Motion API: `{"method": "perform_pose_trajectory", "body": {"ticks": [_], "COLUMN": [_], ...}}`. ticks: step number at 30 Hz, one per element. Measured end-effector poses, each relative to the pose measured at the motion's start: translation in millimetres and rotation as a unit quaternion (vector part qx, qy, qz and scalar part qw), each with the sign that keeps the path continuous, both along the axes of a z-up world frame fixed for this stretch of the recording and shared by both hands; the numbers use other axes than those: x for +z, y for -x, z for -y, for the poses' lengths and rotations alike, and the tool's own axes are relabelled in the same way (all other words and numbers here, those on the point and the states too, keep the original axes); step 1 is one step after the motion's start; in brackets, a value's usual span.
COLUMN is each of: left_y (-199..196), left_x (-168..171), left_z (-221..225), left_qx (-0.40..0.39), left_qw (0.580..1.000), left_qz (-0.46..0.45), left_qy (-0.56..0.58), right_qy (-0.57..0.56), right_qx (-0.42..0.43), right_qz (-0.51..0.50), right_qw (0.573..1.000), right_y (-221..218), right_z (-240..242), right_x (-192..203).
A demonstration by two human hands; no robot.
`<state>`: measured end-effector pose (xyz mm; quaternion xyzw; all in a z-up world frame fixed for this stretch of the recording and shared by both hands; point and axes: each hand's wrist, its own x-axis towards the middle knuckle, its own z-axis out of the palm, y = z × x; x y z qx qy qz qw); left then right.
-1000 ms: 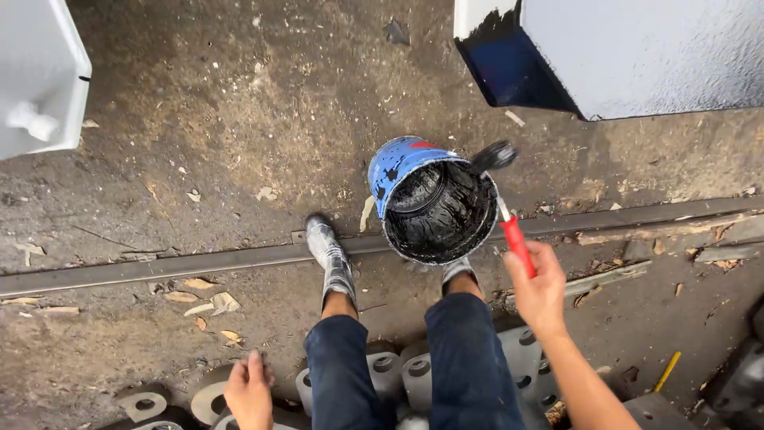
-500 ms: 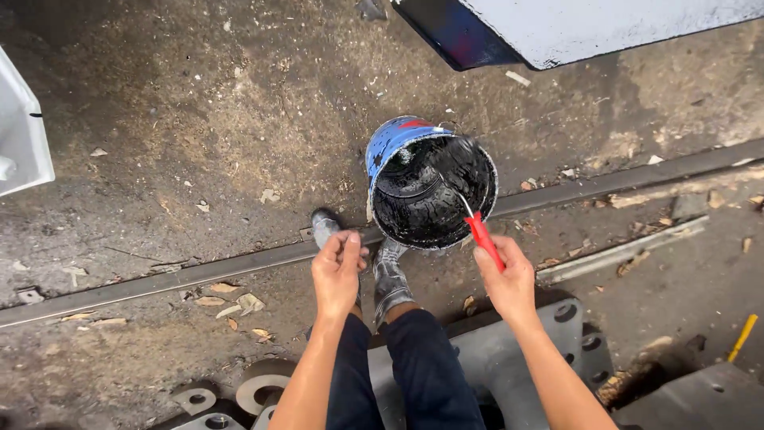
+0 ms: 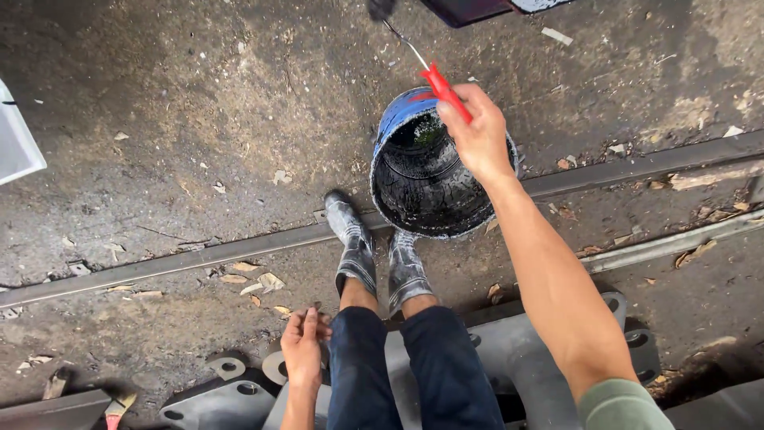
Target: Painting the edges and surfaces of large metal structures using a small paint roller and black paint.
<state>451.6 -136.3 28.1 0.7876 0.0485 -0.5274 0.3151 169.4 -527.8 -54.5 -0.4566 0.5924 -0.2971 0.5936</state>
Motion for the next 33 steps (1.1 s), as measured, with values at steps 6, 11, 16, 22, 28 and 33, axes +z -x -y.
{"method": "perform_pose_trajectory", "body": {"ticks": [6,11,16,22,28,33], "left_y": [-19,-10,-17,-67,-162,-289], "left_x": [29,45,90,82,27,59], "left_z": [-51,-106,-80,-111,-150,-169], "left_qx": [0.084,0.136,0.008,-0.080,-0.226,-0.218], "left_qw": [0.992,0.980,0.971,0.964,0.941,0.959], "left_qz": [0.079,0.103,0.174,0.174,0.166,0.147], "left_qy": [-0.049,-0.099,-0.164,-0.184,-0.187,-0.105], "right_qy": [-0.107,-0.054,-0.207,-0.196,-0.235,-0.113], "right_qx": [-0.052,0.064,0.132,0.213,0.108,-0.019], "right_qz": [-0.040,-0.127,-0.027,0.224,0.283,0.174], "right_qw": [0.992,0.988,0.969,0.931,0.924,0.978], "right_y": [60,46,-60,-203,-364,-494], "right_z": [-68,-101,-129,-181,-226,-182], "right_x": [27,31,61,108,156,177]}}
